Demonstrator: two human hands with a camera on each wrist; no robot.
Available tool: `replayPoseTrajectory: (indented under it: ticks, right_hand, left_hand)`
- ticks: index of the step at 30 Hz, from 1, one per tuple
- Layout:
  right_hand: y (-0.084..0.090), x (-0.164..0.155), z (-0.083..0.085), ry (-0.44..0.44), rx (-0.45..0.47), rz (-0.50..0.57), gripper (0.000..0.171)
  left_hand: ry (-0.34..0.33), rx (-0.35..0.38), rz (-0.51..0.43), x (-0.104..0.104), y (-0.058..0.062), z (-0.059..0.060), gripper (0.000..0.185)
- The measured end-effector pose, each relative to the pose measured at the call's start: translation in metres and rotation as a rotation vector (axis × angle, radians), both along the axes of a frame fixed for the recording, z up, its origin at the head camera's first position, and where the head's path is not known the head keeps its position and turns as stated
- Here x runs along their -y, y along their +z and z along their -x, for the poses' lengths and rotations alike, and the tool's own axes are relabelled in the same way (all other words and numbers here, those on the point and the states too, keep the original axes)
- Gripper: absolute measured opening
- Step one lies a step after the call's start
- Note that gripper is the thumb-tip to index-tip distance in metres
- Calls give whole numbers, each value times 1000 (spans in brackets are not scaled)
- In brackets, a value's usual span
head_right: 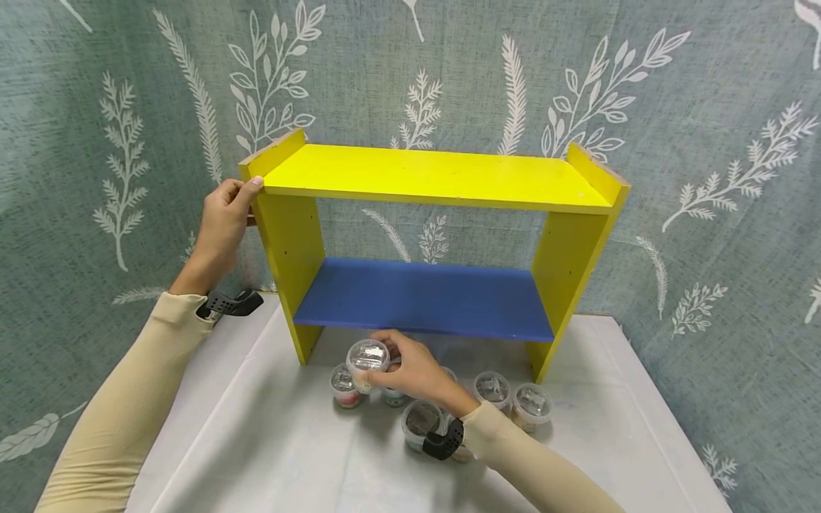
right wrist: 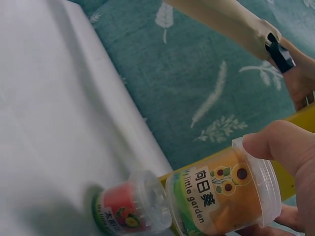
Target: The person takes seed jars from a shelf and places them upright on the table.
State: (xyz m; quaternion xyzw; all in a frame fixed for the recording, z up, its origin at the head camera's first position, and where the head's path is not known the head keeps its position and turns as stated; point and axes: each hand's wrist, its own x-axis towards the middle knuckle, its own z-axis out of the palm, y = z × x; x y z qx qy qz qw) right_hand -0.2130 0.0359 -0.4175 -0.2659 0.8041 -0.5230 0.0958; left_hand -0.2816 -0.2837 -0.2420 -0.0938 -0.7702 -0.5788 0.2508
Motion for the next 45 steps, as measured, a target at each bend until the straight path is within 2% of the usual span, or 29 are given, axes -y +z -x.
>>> replayPoseTrajectory:
  ticks: [16, 26, 36, 45]
  right_hand:
    - [-13, -7, -12, 34, -25, -54, 61]
    - [-21, -11, -17, 31, -96, -123, 61]
    - [-27, -13, -18, 53, -124, -138, 59]
    - [-28, -14, -22, 32, -251, -257, 59]
  left_hand:
    - [5, 1, -1, -1, 0, 0, 46]
    - [4, 5, -4, -1, 0, 2, 43]
    - [4, 3, 0, 0, 0, 0, 45]
    - [1, -2, 5, 0, 0, 1, 45]
